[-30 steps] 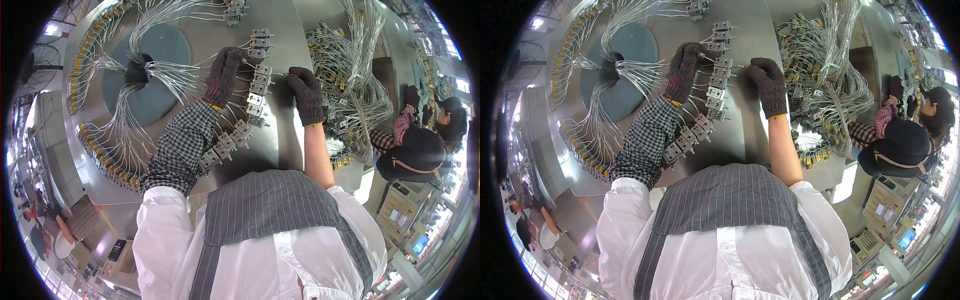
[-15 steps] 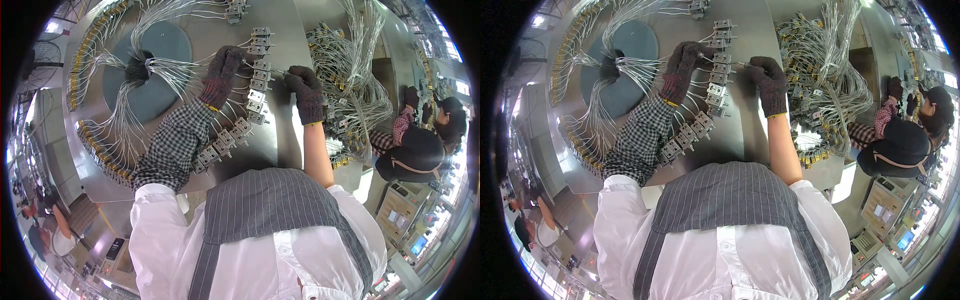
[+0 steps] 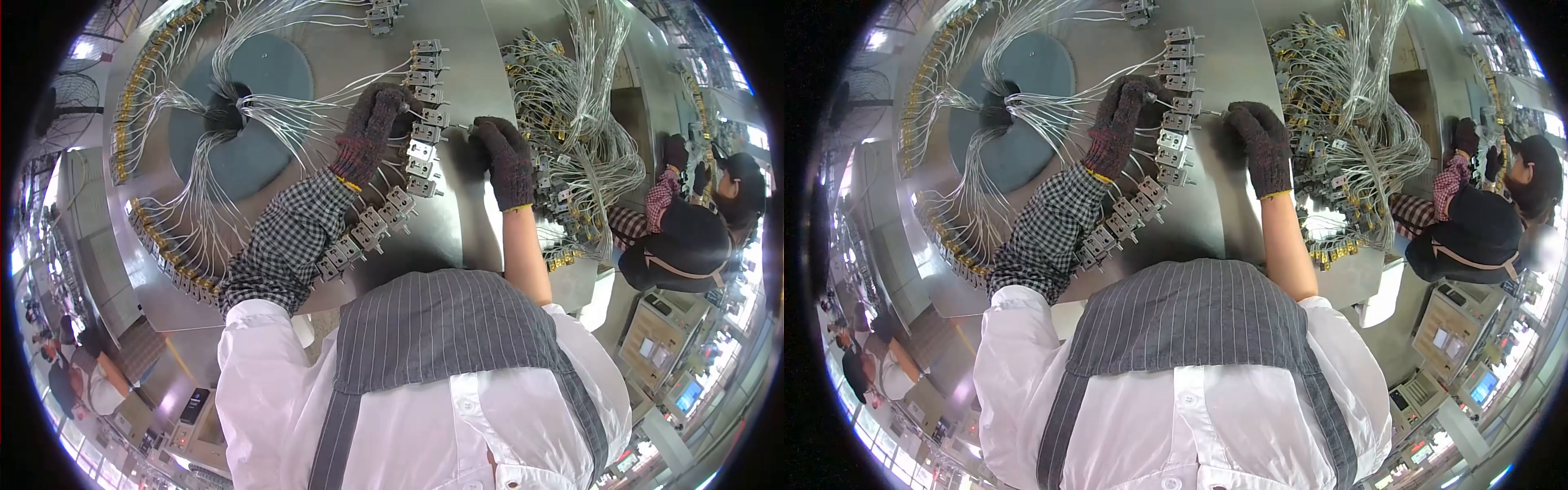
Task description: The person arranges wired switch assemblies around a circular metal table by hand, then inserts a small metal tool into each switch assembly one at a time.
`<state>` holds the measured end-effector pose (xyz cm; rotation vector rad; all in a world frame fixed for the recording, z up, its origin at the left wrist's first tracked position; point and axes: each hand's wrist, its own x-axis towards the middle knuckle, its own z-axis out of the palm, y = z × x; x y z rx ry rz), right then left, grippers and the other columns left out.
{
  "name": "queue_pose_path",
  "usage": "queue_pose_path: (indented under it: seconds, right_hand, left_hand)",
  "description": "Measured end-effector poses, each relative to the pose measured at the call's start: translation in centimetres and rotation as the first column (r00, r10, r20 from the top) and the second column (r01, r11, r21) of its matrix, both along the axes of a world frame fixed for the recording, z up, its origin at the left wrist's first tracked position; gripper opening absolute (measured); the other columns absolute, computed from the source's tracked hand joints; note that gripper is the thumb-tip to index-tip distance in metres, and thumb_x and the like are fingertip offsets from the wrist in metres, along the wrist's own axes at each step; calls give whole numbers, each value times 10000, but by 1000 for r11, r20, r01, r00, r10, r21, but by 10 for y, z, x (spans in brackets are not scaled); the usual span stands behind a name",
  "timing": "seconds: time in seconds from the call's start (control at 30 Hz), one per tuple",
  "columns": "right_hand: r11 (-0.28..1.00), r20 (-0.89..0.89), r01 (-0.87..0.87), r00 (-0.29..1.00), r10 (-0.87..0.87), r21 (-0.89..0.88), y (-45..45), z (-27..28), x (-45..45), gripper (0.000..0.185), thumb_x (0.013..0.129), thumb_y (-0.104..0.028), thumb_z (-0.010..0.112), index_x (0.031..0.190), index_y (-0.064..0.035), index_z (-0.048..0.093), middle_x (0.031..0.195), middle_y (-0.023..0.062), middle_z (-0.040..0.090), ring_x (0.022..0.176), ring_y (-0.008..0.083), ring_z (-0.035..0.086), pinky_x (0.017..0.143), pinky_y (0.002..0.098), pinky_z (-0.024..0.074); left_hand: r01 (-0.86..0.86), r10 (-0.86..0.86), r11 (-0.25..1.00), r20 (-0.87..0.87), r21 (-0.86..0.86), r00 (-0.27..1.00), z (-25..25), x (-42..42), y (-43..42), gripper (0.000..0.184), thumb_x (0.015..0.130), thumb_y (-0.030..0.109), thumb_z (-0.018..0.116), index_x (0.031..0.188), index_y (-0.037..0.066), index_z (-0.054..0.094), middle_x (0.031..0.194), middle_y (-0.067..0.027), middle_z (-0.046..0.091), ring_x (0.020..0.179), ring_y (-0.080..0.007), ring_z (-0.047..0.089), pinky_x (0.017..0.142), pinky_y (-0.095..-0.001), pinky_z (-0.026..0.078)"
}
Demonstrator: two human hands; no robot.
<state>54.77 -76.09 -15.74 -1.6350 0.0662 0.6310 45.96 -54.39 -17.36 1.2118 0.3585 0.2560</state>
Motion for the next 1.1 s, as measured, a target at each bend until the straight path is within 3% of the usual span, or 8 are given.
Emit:
queue_pose_path:
  seconds: [0.4,0.5,0.6,0.67,0.8,0.87,0.97,1.1]
  right_hand:
    - [998,-12,35,999,-35,51,-4,-3,0,242,872,-175,682,1058,-22,700,878,51,700,779,127,637,741,253,503]
    - [999,15,-16,1000,16,50,-2,-2,-1,238,867,-167,686,1058,-25,700,890,54,699,802,131,640,758,256,504]
    - [996,-25,13,1000,-11,88,-2,-6,0,231,866,-162,687,1050,-23,699,900,55,699,834,140,645,785,262,507]
    - [993,129,-104,987,96,56,-9,-15,0,258,864,-151,684,1085,-18,680,982,68,694,870,144,642,799,263,507]
    - [997,-23,-41,999,42,58,-9,-11,8,285,868,-132,670,1125,-11,653,1044,74,677,919,139,633,809,263,507]
    - [938,93,-311,950,299,155,-25,-40,21,284,888,-116,641,1149,-7,634,1071,79,656,979,141,617,834,264,506]
    - [961,-33,-274,961,276,44,-15,3,18,262,906,-119,619,1143,-9,635,1026,75,655,1010,148,608,864,268,502]
    - [943,33,-317,949,315,106,-15,0,23,246,921,-113,595,1137,-2,634,1063,88,646,1013,147,603,877,266,496]
  left_hand:
    - [21,-15,995,-56,102,998,-16,-2,1,305,1060,303,452,1105,42,602,1043,-85,684,978,-150,612,908,-319,488]
    - [31,-28,997,-51,67,998,-10,0,-1,308,1058,310,453,1108,45,602,1038,-84,685,990,-156,614,910,-322,488]
    - [40,-46,995,-65,-93,997,-7,-1,-3,312,1059,309,451,1105,39,601,1032,-84,687,987,-159,615,914,-326,481]
    - [38,-39,998,-11,-47,999,-18,-1,-1,334,1044,360,483,1086,45,587,1041,-79,664,1005,-161,612,953,-326,474]
    - [44,-43,997,-7,64,999,-10,1,3,340,1044,361,483,1077,42,594,1031,-67,654,982,-153,601,947,-321,467]
    - [44,-45,993,8,106,999,-21,1,5,345,1040,366,491,1073,41,605,1011,-48,641,954,-141,581,932,-316,463]
    - [37,-37,999,-38,4,999,-25,-2,3,349,1038,372,498,1071,44,614,992,-33,632,935,-133,564,913,-313,463]
    - [26,-25,999,-35,27,999,-25,-2,3,351,1038,374,497,1072,45,614,996,-34,634,938,-132,566,913,-313,463]
